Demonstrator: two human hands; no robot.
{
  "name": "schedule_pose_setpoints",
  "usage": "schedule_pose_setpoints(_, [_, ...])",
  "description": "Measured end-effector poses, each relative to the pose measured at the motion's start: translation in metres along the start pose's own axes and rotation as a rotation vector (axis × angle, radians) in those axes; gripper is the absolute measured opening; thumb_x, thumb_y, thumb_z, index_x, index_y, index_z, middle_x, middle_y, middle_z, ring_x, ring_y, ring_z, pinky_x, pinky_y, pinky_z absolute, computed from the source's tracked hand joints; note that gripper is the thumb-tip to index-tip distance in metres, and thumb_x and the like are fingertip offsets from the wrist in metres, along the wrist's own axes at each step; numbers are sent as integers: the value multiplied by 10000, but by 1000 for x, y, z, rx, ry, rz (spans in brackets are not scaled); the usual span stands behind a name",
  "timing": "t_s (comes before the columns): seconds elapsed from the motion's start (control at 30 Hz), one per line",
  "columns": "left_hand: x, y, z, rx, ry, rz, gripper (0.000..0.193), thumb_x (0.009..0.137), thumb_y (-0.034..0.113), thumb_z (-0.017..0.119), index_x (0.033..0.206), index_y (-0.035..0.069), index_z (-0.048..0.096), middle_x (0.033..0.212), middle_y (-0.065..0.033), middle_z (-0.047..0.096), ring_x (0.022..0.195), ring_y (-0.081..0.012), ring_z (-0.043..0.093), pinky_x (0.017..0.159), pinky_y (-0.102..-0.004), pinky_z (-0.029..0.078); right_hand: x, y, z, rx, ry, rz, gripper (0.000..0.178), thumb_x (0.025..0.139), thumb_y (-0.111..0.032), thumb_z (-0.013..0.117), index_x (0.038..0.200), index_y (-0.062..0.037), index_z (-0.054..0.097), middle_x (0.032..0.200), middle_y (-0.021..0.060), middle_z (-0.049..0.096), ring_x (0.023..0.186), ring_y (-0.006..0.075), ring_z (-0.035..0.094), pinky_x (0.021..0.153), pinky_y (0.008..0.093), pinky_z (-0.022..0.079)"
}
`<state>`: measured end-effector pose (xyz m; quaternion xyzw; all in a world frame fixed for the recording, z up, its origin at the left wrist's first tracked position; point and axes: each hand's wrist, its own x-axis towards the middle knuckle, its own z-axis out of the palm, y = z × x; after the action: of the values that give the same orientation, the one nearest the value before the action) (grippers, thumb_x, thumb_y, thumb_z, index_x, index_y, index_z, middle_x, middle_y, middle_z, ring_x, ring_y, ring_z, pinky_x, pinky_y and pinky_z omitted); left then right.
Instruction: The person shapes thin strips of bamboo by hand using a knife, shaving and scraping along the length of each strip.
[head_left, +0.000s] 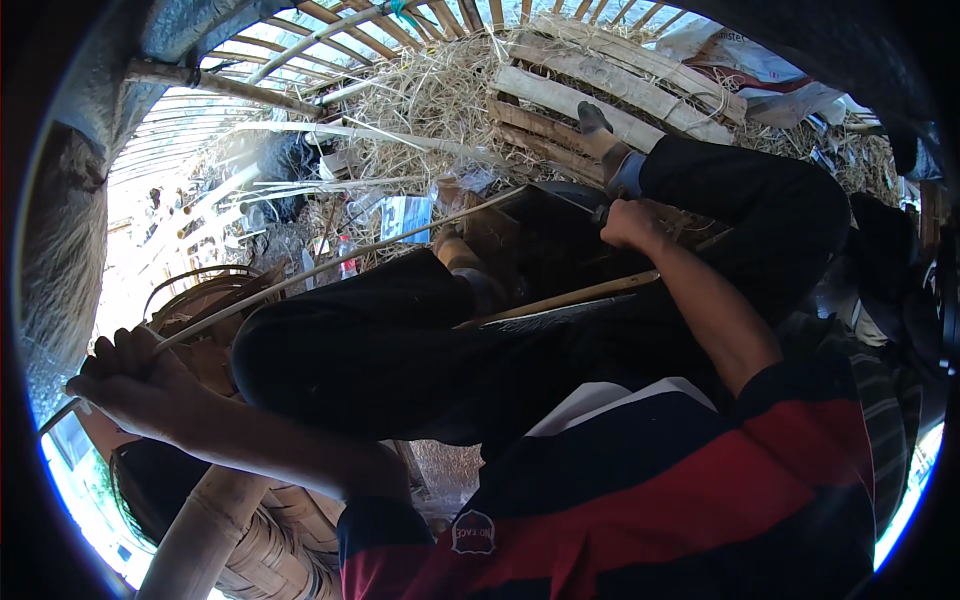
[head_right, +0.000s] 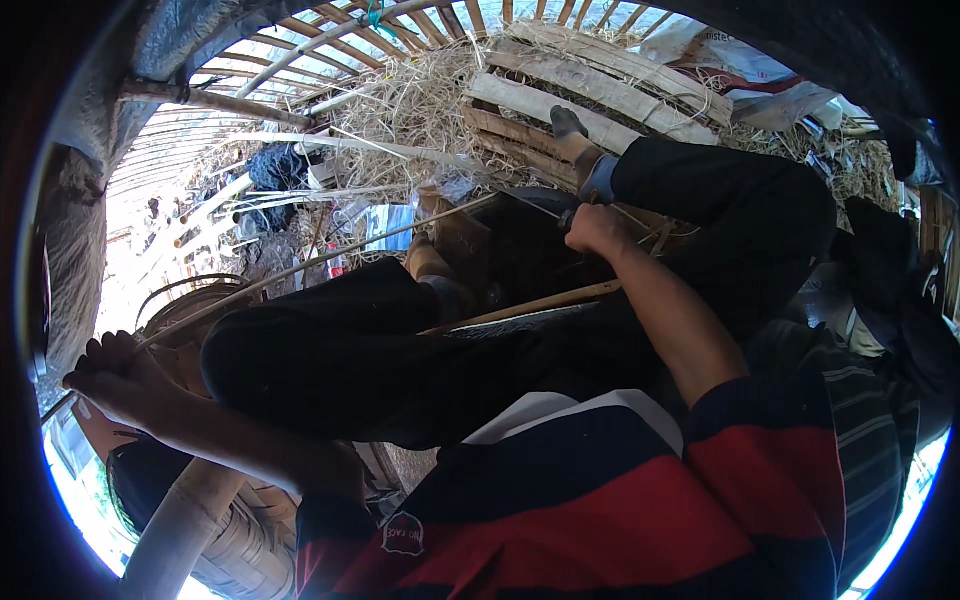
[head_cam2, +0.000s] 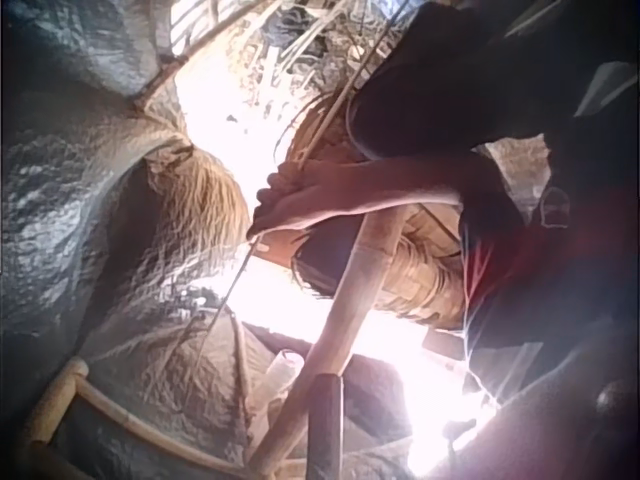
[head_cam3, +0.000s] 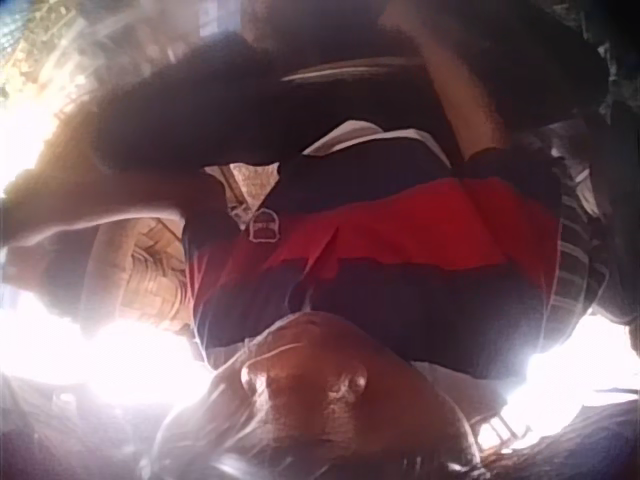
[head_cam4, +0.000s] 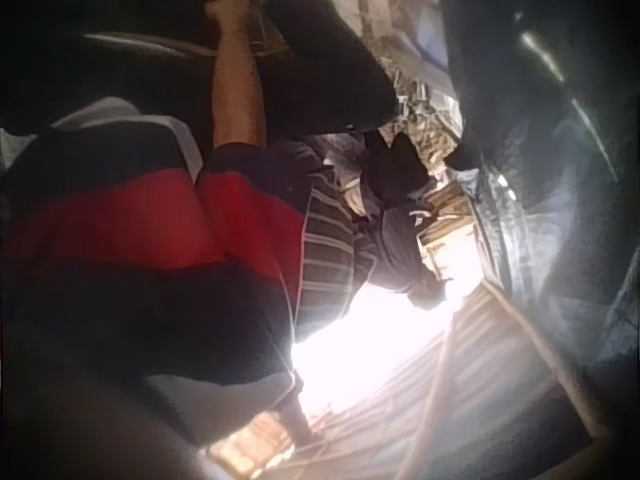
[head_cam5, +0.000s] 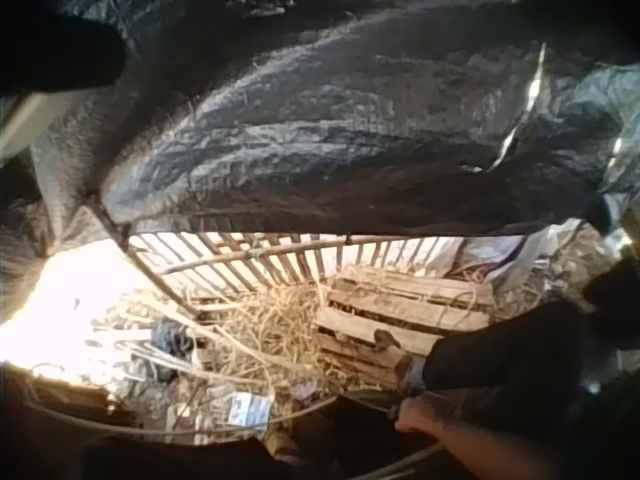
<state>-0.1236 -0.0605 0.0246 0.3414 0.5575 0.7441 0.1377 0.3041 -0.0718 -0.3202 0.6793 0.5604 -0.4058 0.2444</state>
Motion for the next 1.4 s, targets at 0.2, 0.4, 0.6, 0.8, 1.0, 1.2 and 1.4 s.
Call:
schedule_pose_setpoints(0.2, [-10, 3, 5, 72, 4, 74, 470, 949, 411, 468, 628, 127, 274, 601, 4, 214, 509, -102, 170, 450, -260, 168, -31, -25, -2, 27, -4, -106, 351, 680, -200, 583, 921, 45, 651, 955, 270, 635, 940, 376, 623, 840, 432, 496])
schedule_pose_setpoints(0.4, [4, -3, -11, -17, -31, 52, 456, 955, 387, 466, 646, 125, 257, 601, 8, 218, 509, -102, 160, 454, -268, 157, -4, 8, 15, -5, 36, -29, 371, 676, -236, 602, 922, 35, 654, 932, 270, 637, 914, 386, 624, 833, 436, 495])
schedule_pose_setpoints(0.6, [4, -3, -11, 40, -35, 51, 453, 955, 408, 449, 656, 112, 282, 598, 3, 267, 498, -100, 182, 440, -263, 166, -26, -16, -9, -43, 8, -111, 418, 694, -285, 619, 984, 16, 640, 970, 238, 645, 948, 372, 622, 836, 433, 499])
schedule_pose_setpoints(0.8, [-1, -3, -5, 106, -16, 76, 446, 971, 371, 412, 631, 116, 278, 589, 5, 274, 493, -98, 196, 435, -252, 179, -35, -35, -5, 90, -48, -239, 469, 691, -331, 630, 999, 23, 632, 980, 239, 642, 967, 374, 613, 842, 425, 498])
schedule_pose_setpoints(1.0, [10, -5, -18, -31, -109, 20, 447, 986, 318, 382, 606, 128, 240, 575, 9, 245, 491, -95, 178, 442, -255, 162, -2, -10, -1, -47, -14, -34, 402, 691, -222, 583, 1000, 31, 632, 1009, 262, 628, 992, 363, 612, 863, 424, 491])
schedule_pose_setpoints(1.2, [-6, -3, 4, 121, 21, 103, 464, 974, 320, 403, 593, 136, 213, 567, 8, 207, 489, -102, 167, 447, -261, 151, -3, -24, -8, 2, 63, -95, 416, 686, -306, 621, 947, 15, 652, 949, 247, 646, 925, 367, 631, 828, 414, 499])
schedule_pose_setpoints(1.4, [-9, -2, 8, 172, 43, 159, 487, 976, 339, 382, 570, 130, 215, 562, -5, 223, 479, -108, 170, 446, -267, 151, -14, -38, -18, 400, 13, -334, 485, 693, -403, 637, 962, 0, 646, 928, 262, 639, 898, 346, 632, 799, 432, 492])
